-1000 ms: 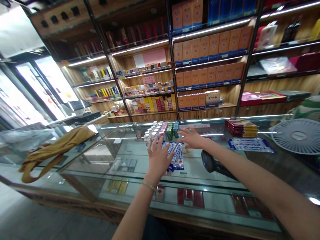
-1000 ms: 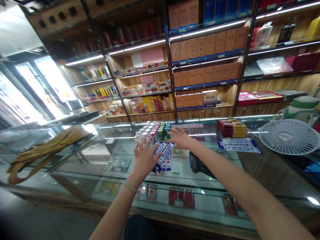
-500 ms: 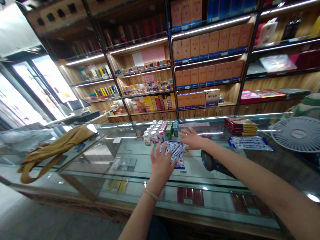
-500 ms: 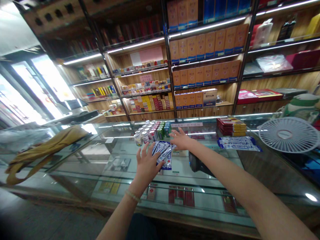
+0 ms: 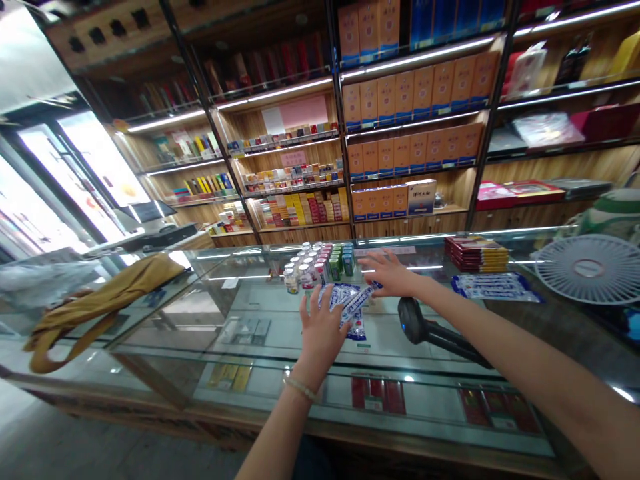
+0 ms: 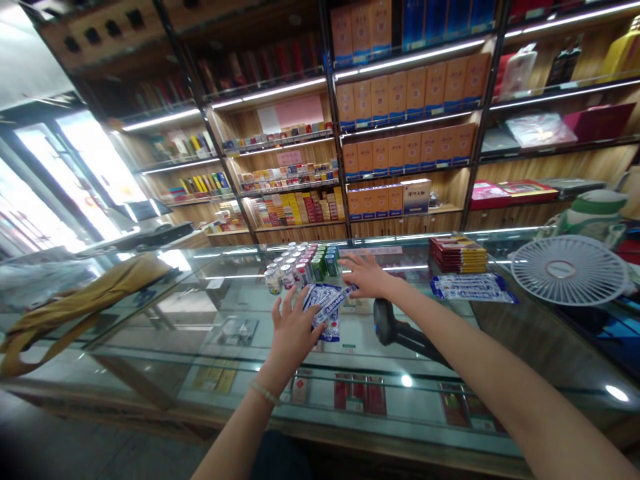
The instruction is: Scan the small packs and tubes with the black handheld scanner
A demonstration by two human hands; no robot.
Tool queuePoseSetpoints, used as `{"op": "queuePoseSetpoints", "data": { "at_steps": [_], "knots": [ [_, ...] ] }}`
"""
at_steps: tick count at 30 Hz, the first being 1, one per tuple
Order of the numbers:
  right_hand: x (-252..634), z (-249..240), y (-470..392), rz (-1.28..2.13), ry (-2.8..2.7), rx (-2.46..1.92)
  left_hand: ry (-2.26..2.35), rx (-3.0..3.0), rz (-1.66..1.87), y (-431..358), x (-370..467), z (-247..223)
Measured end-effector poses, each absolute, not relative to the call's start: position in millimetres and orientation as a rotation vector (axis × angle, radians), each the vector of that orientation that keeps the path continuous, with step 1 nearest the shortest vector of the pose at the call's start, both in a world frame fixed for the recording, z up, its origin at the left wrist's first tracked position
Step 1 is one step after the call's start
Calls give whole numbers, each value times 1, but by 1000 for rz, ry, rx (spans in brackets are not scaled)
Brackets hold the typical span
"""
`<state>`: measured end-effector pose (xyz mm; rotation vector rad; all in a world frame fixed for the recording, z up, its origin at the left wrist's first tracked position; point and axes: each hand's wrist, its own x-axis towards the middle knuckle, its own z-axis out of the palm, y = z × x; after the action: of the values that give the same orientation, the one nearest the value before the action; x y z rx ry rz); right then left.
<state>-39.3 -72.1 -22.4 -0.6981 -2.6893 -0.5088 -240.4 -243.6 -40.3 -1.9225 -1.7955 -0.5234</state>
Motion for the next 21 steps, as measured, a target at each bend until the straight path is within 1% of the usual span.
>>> {"op": "queuePoseSetpoints", "data": {
  "at_steps": [9,21],
  "knots": [
    [-12,-13,-75,-662,-2412,-621,-1748,-1866,-646,-233,-232,-38],
    [36,-16,-78,-700,-2259,-831,-1636,-1881,-696,-193,-210,-13]
  ]
}}
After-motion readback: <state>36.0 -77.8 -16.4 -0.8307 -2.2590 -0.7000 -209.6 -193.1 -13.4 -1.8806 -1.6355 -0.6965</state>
